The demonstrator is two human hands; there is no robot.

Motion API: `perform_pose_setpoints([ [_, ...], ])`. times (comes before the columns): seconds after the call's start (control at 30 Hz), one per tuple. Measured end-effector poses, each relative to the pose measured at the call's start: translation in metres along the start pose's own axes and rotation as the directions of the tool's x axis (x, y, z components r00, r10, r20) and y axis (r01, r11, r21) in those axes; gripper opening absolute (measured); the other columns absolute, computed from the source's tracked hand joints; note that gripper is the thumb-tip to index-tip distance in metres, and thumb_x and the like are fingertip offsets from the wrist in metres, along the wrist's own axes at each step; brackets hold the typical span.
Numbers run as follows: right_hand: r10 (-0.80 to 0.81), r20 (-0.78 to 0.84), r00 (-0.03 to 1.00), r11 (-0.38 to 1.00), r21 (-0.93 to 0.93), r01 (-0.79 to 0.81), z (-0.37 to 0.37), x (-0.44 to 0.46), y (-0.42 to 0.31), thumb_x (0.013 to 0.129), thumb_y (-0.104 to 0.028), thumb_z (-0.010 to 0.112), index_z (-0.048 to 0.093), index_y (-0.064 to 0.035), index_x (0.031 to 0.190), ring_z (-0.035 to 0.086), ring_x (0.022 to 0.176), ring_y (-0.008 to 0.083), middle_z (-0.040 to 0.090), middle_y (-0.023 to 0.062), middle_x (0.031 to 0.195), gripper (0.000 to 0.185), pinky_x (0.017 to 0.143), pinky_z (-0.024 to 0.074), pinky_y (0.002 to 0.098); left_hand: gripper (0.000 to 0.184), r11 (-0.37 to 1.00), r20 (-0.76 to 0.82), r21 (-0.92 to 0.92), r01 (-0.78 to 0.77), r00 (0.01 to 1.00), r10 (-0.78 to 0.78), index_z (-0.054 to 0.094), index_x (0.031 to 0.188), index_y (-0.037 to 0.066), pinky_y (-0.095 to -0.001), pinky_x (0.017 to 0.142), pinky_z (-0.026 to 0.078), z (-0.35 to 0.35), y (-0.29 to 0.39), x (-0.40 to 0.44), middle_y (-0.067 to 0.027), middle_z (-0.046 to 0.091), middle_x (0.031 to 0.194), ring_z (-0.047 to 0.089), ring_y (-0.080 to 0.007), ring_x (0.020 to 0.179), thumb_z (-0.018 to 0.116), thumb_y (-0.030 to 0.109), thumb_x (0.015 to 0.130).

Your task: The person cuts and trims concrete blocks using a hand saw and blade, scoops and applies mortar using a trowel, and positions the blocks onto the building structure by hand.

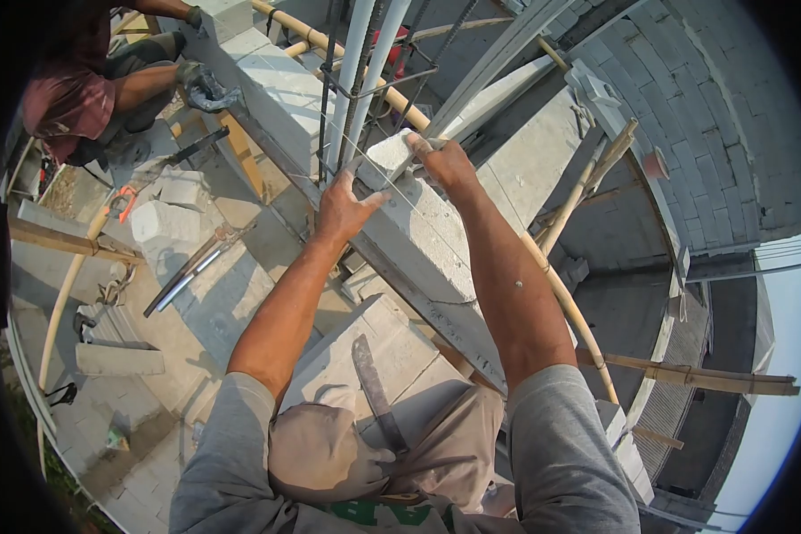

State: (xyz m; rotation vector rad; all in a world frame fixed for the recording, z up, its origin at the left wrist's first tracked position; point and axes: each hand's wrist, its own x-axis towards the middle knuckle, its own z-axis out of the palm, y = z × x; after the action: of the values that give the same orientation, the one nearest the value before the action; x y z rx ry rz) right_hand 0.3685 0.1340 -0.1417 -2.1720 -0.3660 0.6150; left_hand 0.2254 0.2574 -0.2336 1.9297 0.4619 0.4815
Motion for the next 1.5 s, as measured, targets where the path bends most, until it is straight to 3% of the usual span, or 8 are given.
perform_pose_setpoints([
  [0.23,-0.147,-0.064,0.987,0.956,-0.264,0.125,-0.005,0.005,0.012,0.092,-0.056,0.052,0.065,0.0023,0.109,0.064,0.093,0.0257,0.068,0.0155,0.096,0.062,0.082,0.0507,0.0353,0.090,0.993,-0.021,-0.011,0.117,0.993,-0.117,0.033,0.142,0.003,-0.0418,0.106,0.036,-0.003,-0.014,-0.017,-0.0246,0.045,0.138,0.044,-0.0381,0.128,0.079,0.032,0.071],
  [0.47,-0.646,0.078,0.759,0.563,-0.623,0.543,-0.008,-0.019,-0.013,0.080,-0.006,0.064,0.049,-0.0165,0.135,0.055,0.116,0.0336,0.055,0.0155,0.128,0.058,0.097,0.0453,0.0394,0.085,0.995,-0.014,-0.064,0.082,0.996,-0.083,0.035,0.139,0.000,-0.0404,0.106,0.036,-0.007,-0.003,-0.018,-0.0251,0.046,0.136,0.044,-0.0371,0.128,0.079,0.028,0.072],
  [0.57,-0.625,0.309,0.717,0.258,-0.785,0.563,0.004,-0.031,-0.028,0.075,-0.003,0.066,0.047,-0.0241,0.136,0.049,0.124,0.0294,0.046,0.0121,0.138,0.067,0.097,0.0463,0.0407,0.083,0.994,-0.044,-0.098,0.047,0.998,-0.052,0.036,0.139,0.001,-0.0398,0.105,0.037,0.000,-0.012,-0.018,-0.0237,0.048,0.135,0.045,-0.0361,0.127,0.080,0.025,0.072],
  [0.7,-0.500,0.287,0.817,0.389,-0.768,0.508,-0.004,-0.026,-0.038,0.073,-0.005,0.069,0.054,-0.0151,0.122,0.056,0.111,0.0315,0.059,0.0116,0.115,0.052,0.093,0.0480,0.0412,0.081,0.992,-0.130,-0.125,-0.018,0.992,0.002,0.037,0.140,0.004,-0.0402,0.104,0.038,-0.004,-0.020,-0.029,-0.0211,0.052,0.133,0.048,-0.0328,0.125,0.080,0.022,0.073],
  [0.97,-0.309,-0.118,0.944,0.936,0.139,0.324,-0.093,-0.068,0.004,0.069,-0.013,0.081,0.052,-0.0032,0.124,0.058,0.106,0.0213,0.063,0.0095,0.112,0.063,0.091,0.0441,0.0342,0.068,0.972,-0.247,-0.235,0.026,0.965,-0.085,0.051,0.126,0.001,-0.0401,0.097,0.043,-0.021,-0.053,-0.072,-0.0184,0.059,0.117,0.055,-0.0287,0.110,0.082,0.027,0.072],
  [1.07,-0.235,-0.214,0.948,0.826,0.470,0.311,-0.090,-0.135,0.001,0.069,-0.016,0.082,0.046,-0.0009,0.130,0.056,0.111,0.0229,0.059,0.0113,0.119,0.073,0.094,0.0428,0.0347,0.070,0.871,0.043,-0.443,0.211,0.976,-0.215,0.052,0.126,0.002,-0.0398,0.096,0.043,-0.037,-0.031,-0.089,-0.0168,0.060,0.115,0.056,-0.0261,0.108,0.083,0.033,0.070],
  [1.23,-0.081,-0.067,0.994,0.582,0.807,0.102,-0.022,-0.227,0.034,0.068,-0.018,0.084,0.031,-0.0030,0.143,0.049,0.124,0.0259,0.051,0.0111,0.132,0.092,0.104,0.0389,0.0387,0.094,0.784,0.482,-0.570,0.245,0.873,0.076,0.036,0.141,0.001,-0.0374,0.104,0.036,-0.054,0.029,-0.116,-0.0170,0.051,0.132,0.047,-0.0244,0.124,0.084,0.037,0.068],
  [1.5,0.025,0.176,0.984,0.179,0.968,-0.177,0.092,-0.262,0.090,0.077,-0.021,0.079,0.036,-0.0097,0.138,0.048,0.125,0.0263,0.048,0.0138,0.135,0.076,0.102,0.0421,0.0400,0.060,0.655,0.584,-0.600,0.460,0.811,-0.034,0.054,0.125,0.000,-0.0305,0.089,0.046,-0.037,0.054,-0.157,-0.0076,0.063,0.112,0.058,-0.0159,0.100,0.076,0.016,0.072],
])
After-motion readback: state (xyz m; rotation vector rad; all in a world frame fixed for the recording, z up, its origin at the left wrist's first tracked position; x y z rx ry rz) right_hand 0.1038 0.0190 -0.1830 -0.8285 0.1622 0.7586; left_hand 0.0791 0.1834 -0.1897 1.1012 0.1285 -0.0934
